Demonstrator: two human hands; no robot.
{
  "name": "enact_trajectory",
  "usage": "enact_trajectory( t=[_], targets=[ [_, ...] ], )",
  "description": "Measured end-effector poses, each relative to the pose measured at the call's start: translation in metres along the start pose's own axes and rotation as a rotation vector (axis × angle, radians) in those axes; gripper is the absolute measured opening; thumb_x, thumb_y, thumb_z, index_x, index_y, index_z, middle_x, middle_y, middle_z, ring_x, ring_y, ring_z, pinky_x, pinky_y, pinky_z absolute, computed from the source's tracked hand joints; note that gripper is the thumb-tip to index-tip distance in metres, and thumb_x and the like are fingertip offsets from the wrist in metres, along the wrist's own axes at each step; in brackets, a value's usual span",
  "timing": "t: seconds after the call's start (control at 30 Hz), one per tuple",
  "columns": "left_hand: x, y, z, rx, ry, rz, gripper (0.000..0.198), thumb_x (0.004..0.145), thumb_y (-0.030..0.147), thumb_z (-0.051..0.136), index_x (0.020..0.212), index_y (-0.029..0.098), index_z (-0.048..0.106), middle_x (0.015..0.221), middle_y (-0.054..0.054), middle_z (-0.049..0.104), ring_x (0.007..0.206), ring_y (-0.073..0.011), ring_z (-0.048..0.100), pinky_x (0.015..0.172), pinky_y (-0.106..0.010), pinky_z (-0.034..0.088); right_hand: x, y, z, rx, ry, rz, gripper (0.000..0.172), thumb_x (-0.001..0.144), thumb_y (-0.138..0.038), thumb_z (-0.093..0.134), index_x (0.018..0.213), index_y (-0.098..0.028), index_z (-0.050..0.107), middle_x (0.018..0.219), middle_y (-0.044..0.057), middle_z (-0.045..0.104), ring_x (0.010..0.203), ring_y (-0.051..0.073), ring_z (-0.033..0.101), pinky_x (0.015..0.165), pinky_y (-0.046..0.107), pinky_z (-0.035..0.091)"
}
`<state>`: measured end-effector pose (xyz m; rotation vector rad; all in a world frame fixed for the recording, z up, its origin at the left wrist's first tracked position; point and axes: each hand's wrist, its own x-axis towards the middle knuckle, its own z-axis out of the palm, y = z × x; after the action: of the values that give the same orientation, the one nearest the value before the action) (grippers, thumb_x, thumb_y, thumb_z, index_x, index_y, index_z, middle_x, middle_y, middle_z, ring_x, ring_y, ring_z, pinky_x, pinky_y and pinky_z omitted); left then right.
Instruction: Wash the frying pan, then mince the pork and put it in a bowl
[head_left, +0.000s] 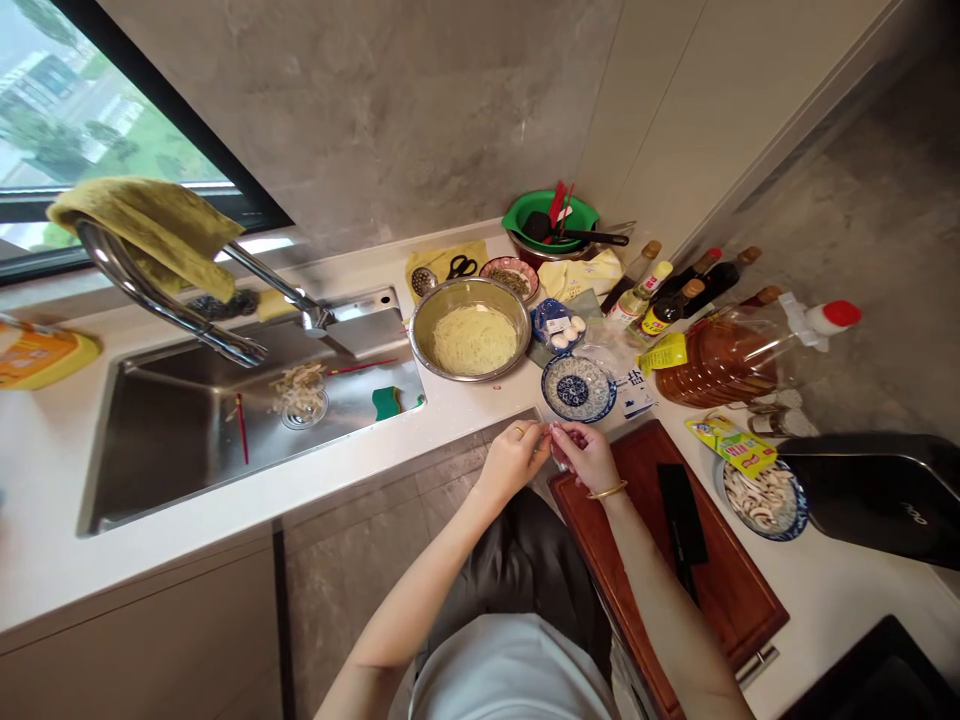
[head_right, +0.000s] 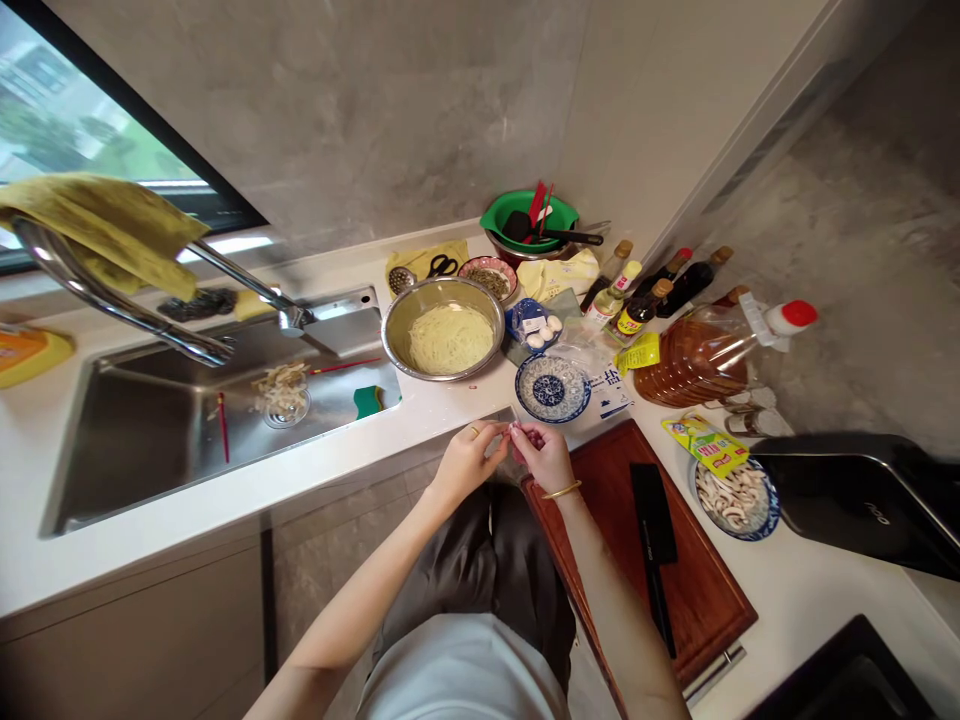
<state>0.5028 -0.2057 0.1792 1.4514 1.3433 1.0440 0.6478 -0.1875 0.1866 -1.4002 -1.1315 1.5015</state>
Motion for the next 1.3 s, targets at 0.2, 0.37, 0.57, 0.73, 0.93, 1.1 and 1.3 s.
enact_trajectory(
  t=[0.2,0.37,0.57,0.73,0.93,1.1,1.3],
  targets=[
    [-0.001,-0.004,0.016,-0.041,0.016,-0.107,0.013,0.070,0.018,0.066,0.081,0.023,0.069,0.081,-0.007,0.066,0.081,-0.0221,0.059,0.090,-0.034,0.042,-0.006,0.019,-0.006,-0.038,0.046,0.006,0.026,0.072,-0.044,0.068,0.069,-0.018,0.066,0.045,-0.004,0.053,0.037,0.007,0.040,0.033,0.019,0.029],
    [-0.002,-0.013,0.032,-0.268,-0.071,-0.307,0.011,0.066,0.019,0.068,0.077,0.019,0.070,0.068,-0.002,0.066,0.064,-0.0143,0.057,0.072,-0.026,0.047,-0.026,0.042,-0.037,0.161,0.103,0.232,0.030,0.074,-0.047,0.065,0.079,-0.018,0.067,0.046,-0.006,0.054,0.031,0.006,0.038,0.025,0.016,0.023],
    [0.000,-0.027,0.053,-0.607,-0.244,-0.577,0.028,0.070,0.038,0.067,0.080,0.012,0.063,0.072,-0.005,0.067,0.063,-0.0133,0.063,0.070,-0.029,0.052,-0.053,0.063,-0.084,1.076,0.087,0.408,0.029,0.083,-0.036,0.053,0.102,-0.017,0.063,0.095,0.004,0.071,0.092,0.014,0.066,0.071,0.026,0.057],
    [0.000,-0.022,0.068,-0.732,-0.245,-0.660,0.029,0.069,0.038,0.069,0.081,0.013,0.059,0.070,-0.004,0.065,0.065,-0.0123,0.063,0.071,-0.027,0.051,-0.055,0.067,-0.086,1.355,0.325,0.262,0.018,0.081,-0.013,0.052,0.092,-0.021,0.063,0.089,-0.002,0.072,0.097,0.008,0.064,0.097,0.027,0.048],
    [-0.001,-0.012,0.071,-0.485,-0.070,-0.362,0.026,0.077,0.042,0.064,0.082,0.017,0.060,0.068,-0.001,0.060,0.062,-0.0107,0.054,0.067,-0.023,0.044,-0.029,0.053,-0.050,1.306,0.230,0.331,0.010,0.082,-0.020,0.055,0.085,-0.022,0.064,0.083,-0.002,0.073,0.089,0.014,0.067,0.092,0.042,0.051],
    [-0.005,-0.011,0.018,0.073,0.178,-0.067,0.016,0.075,0.034,0.067,0.086,0.023,0.070,0.092,-0.007,0.062,0.093,-0.0220,0.051,0.090,-0.035,0.039,0.004,0.036,0.019,1.093,0.000,0.365,0.020,0.078,-0.013,0.058,0.095,-0.023,0.064,0.091,-0.002,0.072,0.084,0.012,0.068,0.079,0.028,0.056],
    [-0.027,-0.050,-0.114,0.030,0.563,-0.092,0.029,0.085,0.028,0.054,0.112,0.027,0.064,0.117,-0.007,0.058,0.113,-0.0208,0.049,0.099,-0.033,0.035,0.043,0.024,0.137,0.958,-0.244,0.525,0.027,0.072,-0.004,0.061,0.090,-0.023,0.063,0.082,-0.002,0.071,0.079,0.010,0.068,0.080,0.027,0.057]
  ],
)
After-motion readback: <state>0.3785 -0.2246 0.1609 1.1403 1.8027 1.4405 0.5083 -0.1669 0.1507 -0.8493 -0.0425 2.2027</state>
